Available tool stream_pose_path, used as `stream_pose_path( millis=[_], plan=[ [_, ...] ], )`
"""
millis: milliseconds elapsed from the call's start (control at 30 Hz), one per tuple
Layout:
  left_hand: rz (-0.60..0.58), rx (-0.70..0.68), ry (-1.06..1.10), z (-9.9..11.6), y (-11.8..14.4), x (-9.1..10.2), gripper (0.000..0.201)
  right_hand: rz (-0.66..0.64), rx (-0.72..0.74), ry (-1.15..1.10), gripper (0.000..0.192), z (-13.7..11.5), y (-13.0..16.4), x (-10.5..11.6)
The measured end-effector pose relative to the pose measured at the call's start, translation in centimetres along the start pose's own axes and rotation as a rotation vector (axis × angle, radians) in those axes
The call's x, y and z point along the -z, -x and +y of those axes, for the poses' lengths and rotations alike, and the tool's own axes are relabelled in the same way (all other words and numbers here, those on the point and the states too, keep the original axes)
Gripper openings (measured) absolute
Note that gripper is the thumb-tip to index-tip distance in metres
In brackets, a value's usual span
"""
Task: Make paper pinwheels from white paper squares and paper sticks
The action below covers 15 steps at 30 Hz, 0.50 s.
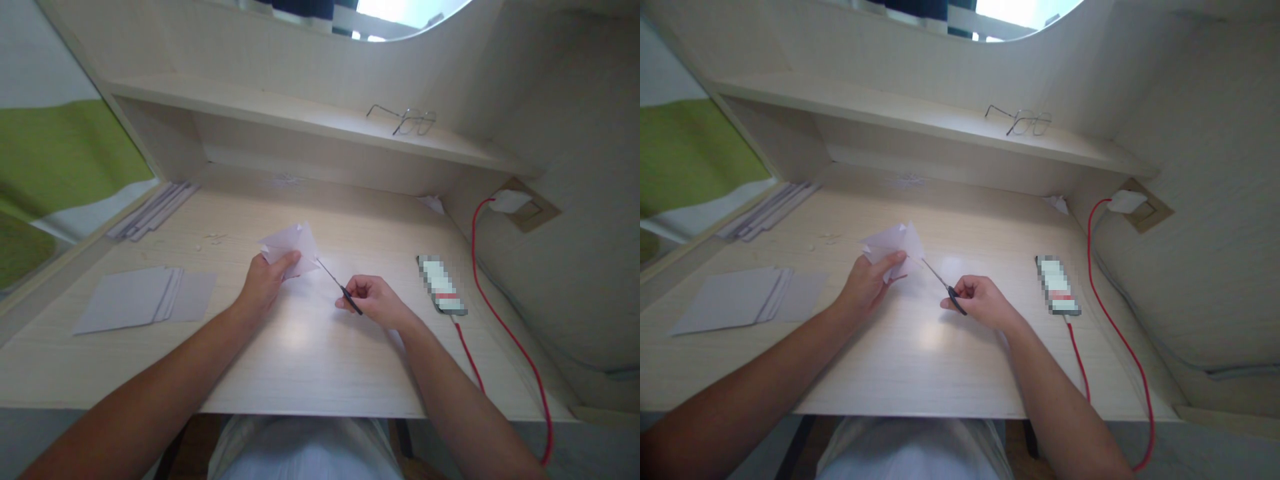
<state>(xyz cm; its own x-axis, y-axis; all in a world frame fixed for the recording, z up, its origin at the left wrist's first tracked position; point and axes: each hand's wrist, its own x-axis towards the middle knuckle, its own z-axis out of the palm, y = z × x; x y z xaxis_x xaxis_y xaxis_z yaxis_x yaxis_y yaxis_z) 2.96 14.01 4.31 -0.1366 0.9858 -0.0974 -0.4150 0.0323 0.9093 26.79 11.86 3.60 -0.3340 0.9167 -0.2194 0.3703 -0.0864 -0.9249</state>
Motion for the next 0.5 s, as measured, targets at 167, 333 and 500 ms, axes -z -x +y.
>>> stream_pose_path(
  millis=[167,333,500],
  plan=[
    [-0.003,-0.006,0.003,-0.2,-0.1,0.1,0.039,-0.003,-0.010,-0.012,0.043,0.0,-0.1,0.0],
    [0.019,-0.006,0.005,-0.2,-0.3,0.1,0.038,-0.054,-0.044,0.010,0.039,0.1,0.0,0.3],
    [-0.014,-0.010,-0.082,-0.5,-0.5,0.5,0.036,0.185,-0.032,-0.092,0.042,-0.2,-0.3,1.2]
  ],
)
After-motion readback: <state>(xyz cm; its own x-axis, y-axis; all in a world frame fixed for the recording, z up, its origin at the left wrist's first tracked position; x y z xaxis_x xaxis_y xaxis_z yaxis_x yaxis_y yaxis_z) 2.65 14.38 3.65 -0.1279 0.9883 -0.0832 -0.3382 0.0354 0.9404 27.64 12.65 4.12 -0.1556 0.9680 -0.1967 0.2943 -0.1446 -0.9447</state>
